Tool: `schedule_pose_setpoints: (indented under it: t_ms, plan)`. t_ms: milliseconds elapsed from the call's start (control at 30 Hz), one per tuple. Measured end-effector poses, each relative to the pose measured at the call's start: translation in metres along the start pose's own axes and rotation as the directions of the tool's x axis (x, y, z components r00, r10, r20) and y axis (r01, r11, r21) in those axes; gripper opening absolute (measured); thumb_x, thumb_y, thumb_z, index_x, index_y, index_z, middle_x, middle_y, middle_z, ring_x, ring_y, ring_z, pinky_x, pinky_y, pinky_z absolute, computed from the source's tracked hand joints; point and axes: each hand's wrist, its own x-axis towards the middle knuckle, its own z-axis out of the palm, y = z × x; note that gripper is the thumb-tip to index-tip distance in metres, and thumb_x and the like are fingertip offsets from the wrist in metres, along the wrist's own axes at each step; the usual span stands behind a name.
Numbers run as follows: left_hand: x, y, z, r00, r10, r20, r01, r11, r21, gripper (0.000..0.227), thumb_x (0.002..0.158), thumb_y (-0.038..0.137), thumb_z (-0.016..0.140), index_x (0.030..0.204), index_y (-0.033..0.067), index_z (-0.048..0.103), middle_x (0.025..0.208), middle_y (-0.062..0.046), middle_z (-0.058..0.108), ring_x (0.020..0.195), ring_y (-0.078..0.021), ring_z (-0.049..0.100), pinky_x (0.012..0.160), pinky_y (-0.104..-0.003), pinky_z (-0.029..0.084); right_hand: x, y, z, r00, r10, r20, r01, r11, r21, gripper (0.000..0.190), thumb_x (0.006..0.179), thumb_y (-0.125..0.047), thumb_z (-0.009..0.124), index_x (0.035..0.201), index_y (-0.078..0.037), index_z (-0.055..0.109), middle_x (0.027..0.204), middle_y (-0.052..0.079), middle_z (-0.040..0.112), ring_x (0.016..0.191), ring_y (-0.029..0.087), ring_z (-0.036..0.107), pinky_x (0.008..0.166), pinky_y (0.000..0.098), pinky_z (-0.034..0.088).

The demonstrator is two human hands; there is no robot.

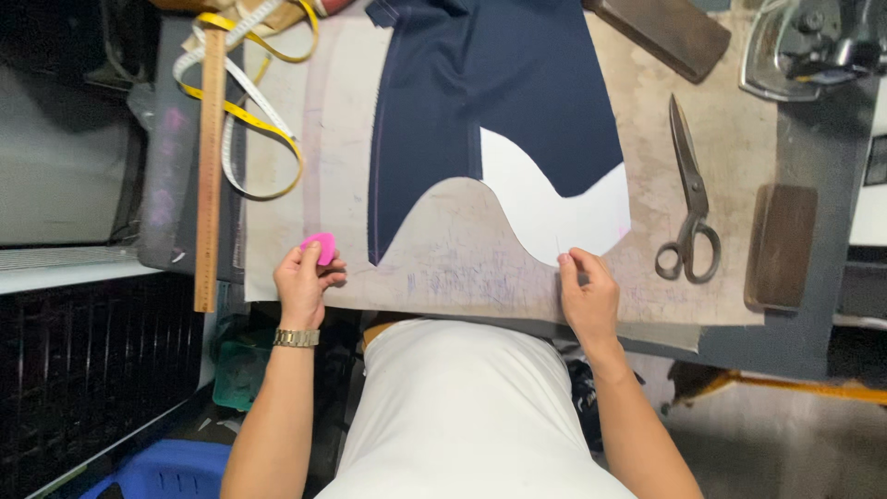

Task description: The person measures and marks a piece of dark blue fabric on a workbench, using a measuring tape, a ruler, and a piece of pink tailor's chalk.

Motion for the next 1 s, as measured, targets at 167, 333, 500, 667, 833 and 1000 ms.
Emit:
schedule_pose_setpoints:
  t_ms: [167,333,500,667,833,1000]
  plan:
    - [0.038,0.022,0.028,0.996,0.004,0.085,-0.001,0.999,-0.04,0.021,0.103,0.021,0.065,0.104,0.0013,0.058,0.087,-0.024,0.074,0.064,-0.0267,0.075,0.048,-0.033,0.065,0.018,-0.015,0.024,0.951,-0.283,-0.123,0.27,0.957,-0.109,0.022,0.105,-0.011,0.069,0.119,0.005,0.071,0.125,0.021,0.072,0.122,0.035,0.064,0.107,0.0432,0.048]
    - [0.088,0.07,0.062,0.963,0.106,0.25,-0.108,0.994,-0.004,0.024,0.101,0.022,0.067,0.108,0.0008,0.059,0.085,-0.026,0.074,0.062,-0.0273,0.076,0.047,-0.031,0.064,0.01,-0.02,0.052,0.962,-0.239,-0.129,0.201,0.946,-0.254,0.033,0.104,-0.015,0.07,0.126,0.009,0.068,0.143,0.027,0.062,0.141,0.039,0.051,0.122,0.0493,0.033]
    - [0.152,0.172,0.087,0.913,0.28,0.299,-0.354,0.906,0.233,0.016,0.105,0.017,0.058,0.109,0.0021,0.061,0.091,-0.017,0.072,0.069,-0.0176,0.075,0.046,-0.021,0.06,-0.01,-0.006,0.08,0.973,-0.136,-0.188,0.077,0.954,-0.291,0.041,0.103,-0.022,0.065,0.134,0.006,0.063,0.152,0.025,0.054,0.148,0.038,0.043,0.127,0.0524,0.024]
    - [0.295,0.237,0.117,0.429,0.769,0.474,-0.865,0.199,0.46,0.018,0.097,0.012,0.062,0.1,0.0039,0.077,0.078,-0.012,0.06,0.077,-0.0299,0.053,0.07,-0.043,0.042,-0.024,-0.018,0.103,0.967,-0.034,-0.251,-0.044,0.953,-0.298,0.052,0.103,-0.022,0.059,0.145,0.008,0.053,0.161,0.027,0.042,0.154,0.041,0.032,0.129,0.0574,0.015]
    - [0.392,0.258,0.16,0.374,0.79,0.487,-0.627,-0.172,0.76,0.014,0.1,0.029,0.063,0.104,0.0243,0.075,0.084,-0.013,0.066,0.07,-0.0428,0.067,0.052,-0.06,0.047,-0.034,-0.024,0.118,0.944,0.064,-0.323,-0.17,0.935,-0.31,0.06,0.105,-0.03,0.052,0.15,0.009,0.046,0.163,0.025,0.039,0.154,0.039,0.03,0.128,0.0558,0.018]
    - [0.436,0.234,0.177,0.403,0.689,0.602,-0.394,-0.464,0.794,0.012,0.09,0.034,0.073,0.092,0.0225,0.074,0.083,-0.005,0.07,0.061,-0.032,0.073,0.045,-0.047,0.052,-0.032,-0.012,0.13,0.919,-0.012,-0.394,-0.161,0.9,-0.404,0.048,0.106,-0.025,0.054,0.142,0.006,0.053,0.161,0.022,0.043,0.152,0.039,0.035,0.129,0.0586,0.02]
